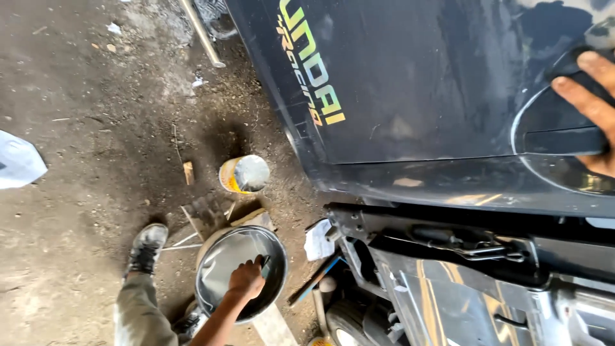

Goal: Sanding the side panel of a black car using a sanding block and water.

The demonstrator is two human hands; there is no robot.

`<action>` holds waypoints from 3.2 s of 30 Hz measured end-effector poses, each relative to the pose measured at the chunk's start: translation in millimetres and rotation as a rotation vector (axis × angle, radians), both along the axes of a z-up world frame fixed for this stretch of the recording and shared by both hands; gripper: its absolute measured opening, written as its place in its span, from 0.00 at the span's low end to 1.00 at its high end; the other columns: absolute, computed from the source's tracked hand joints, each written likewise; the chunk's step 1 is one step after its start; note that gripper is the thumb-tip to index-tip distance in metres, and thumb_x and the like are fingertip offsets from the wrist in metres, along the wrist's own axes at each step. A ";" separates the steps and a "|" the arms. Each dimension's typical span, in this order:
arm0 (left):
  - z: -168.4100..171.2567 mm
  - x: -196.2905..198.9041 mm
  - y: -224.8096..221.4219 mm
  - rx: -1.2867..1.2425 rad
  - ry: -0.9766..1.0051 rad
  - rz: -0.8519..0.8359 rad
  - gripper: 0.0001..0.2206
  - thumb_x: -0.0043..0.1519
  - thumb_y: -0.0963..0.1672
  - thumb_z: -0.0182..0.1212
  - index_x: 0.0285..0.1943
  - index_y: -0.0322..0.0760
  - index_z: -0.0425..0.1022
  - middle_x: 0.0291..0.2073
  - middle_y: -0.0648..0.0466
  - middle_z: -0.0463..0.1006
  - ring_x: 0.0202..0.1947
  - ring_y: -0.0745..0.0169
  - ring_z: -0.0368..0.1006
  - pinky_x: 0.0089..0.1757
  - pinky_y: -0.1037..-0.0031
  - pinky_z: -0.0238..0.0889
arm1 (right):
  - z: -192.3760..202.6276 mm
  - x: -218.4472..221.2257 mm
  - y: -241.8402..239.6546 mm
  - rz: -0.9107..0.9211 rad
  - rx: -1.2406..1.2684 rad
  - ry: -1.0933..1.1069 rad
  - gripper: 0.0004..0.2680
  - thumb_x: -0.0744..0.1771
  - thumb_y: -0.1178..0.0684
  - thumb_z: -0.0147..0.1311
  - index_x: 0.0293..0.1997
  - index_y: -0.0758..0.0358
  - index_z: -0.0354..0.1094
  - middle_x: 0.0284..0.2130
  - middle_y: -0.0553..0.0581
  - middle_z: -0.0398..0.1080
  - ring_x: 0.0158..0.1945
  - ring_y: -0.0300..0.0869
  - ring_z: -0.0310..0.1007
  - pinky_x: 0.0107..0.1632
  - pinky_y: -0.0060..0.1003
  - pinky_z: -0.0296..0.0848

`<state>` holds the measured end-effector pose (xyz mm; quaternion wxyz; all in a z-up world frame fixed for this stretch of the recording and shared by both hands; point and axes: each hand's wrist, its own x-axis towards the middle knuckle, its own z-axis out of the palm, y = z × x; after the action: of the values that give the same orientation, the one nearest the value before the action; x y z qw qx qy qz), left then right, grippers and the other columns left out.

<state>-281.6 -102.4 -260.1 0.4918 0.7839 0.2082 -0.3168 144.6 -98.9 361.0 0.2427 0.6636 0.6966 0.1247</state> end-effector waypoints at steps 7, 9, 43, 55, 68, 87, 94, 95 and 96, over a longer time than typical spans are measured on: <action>-86.8 -0.7 16.3 0.177 0.065 -0.023 0.17 0.63 0.44 0.51 0.61 0.39 0.68 0.57 0.44 0.75 0.57 0.45 0.73 0.55 0.58 0.68 | -117.4 -119.3 -16.2 -0.615 0.291 0.429 0.25 0.64 0.45 0.54 0.70 0.57 0.58 0.66 0.61 0.63 0.63 0.51 0.69 0.45 0.40 0.74; -105.2 -6.3 19.7 0.176 0.073 0.003 0.14 0.64 0.44 0.50 0.58 0.40 0.71 0.57 0.45 0.76 0.58 0.46 0.74 0.56 0.59 0.68 | -193.1 -185.4 -4.2 -0.572 0.084 0.103 0.27 0.63 0.37 0.53 0.70 0.55 0.61 0.65 0.59 0.66 0.61 0.53 0.71 0.42 0.43 0.75; 63.4 68.6 -6.3 -0.369 -0.532 0.515 0.30 0.64 0.50 0.57 0.75 0.55 0.47 0.72 0.34 0.57 0.36 0.56 0.70 0.37 0.71 0.78 | -360.1 -254.0 -92.0 -1.130 0.037 1.110 0.15 0.65 0.44 0.61 0.55 0.55 0.69 0.45 0.58 0.76 0.45 0.51 0.79 0.51 0.46 0.76; 419.7 344.6 119.2 -0.296 -1.330 0.817 0.33 0.70 0.44 0.46 0.84 0.34 0.36 0.81 0.26 0.31 0.81 0.24 0.30 0.73 0.46 0.32 | 45.8 -54.5 59.9 -0.144 0.067 -0.521 0.16 0.65 0.44 0.58 0.58 0.53 0.75 0.58 0.51 0.74 0.65 0.43 0.71 0.62 0.43 0.71; 431.7 382.2 175.5 -0.038 -1.238 0.775 0.37 0.74 0.54 0.33 0.80 0.14 0.41 0.81 0.24 0.37 0.83 0.27 0.32 0.75 0.40 0.26 | 40.1 -30.2 45.3 -0.302 -0.144 -0.459 0.26 0.61 0.32 0.58 0.62 0.54 0.73 0.65 0.60 0.68 0.73 0.53 0.62 0.70 0.59 0.55; 315.4 427.5 219.8 -0.092 -0.997 1.019 0.38 0.73 0.56 0.26 0.80 0.16 0.32 0.79 0.25 0.32 0.81 0.30 0.26 0.73 0.47 0.20 | 22.4 0.0 2.9 -0.422 -0.199 -0.428 0.27 0.55 0.39 0.70 0.53 0.67 0.77 0.60 0.77 0.72 0.72 0.69 0.61 0.77 0.61 0.60; 309.9 411.9 209.8 -0.186 -0.957 1.252 0.35 0.75 0.54 0.33 0.83 0.26 0.32 0.83 0.37 0.32 0.84 0.41 0.28 0.76 0.54 0.23 | 34.3 20.7 -12.3 -0.226 -0.263 -0.427 0.26 0.57 0.36 0.68 0.53 0.65 0.77 0.54 0.80 0.74 0.66 0.72 0.65 0.71 0.66 0.65; 307.6 383.3 153.9 -0.269 -0.922 1.190 0.38 0.73 0.56 0.31 0.82 0.23 0.32 0.82 0.33 0.31 0.82 0.37 0.26 0.74 0.50 0.21 | 37.1 20.0 -14.5 -0.158 -0.305 -0.413 0.24 0.58 0.37 0.68 0.54 0.59 0.76 0.53 0.80 0.75 0.64 0.74 0.67 0.69 0.68 0.65; 298.0 381.5 136.0 -0.275 -0.919 1.196 0.38 0.73 0.56 0.31 0.82 0.23 0.32 0.82 0.33 0.31 0.82 0.37 0.26 0.74 0.50 0.21 | 39.9 22.6 -14.6 -0.154 -0.312 -0.416 0.24 0.58 0.37 0.68 0.54 0.59 0.76 0.53 0.80 0.75 0.64 0.74 0.67 0.69 0.68 0.65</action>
<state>99.8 33.6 37.9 0.7098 0.5224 0.3303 0.3379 167.2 -113.5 400.9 0.4887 0.6291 0.5902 0.1306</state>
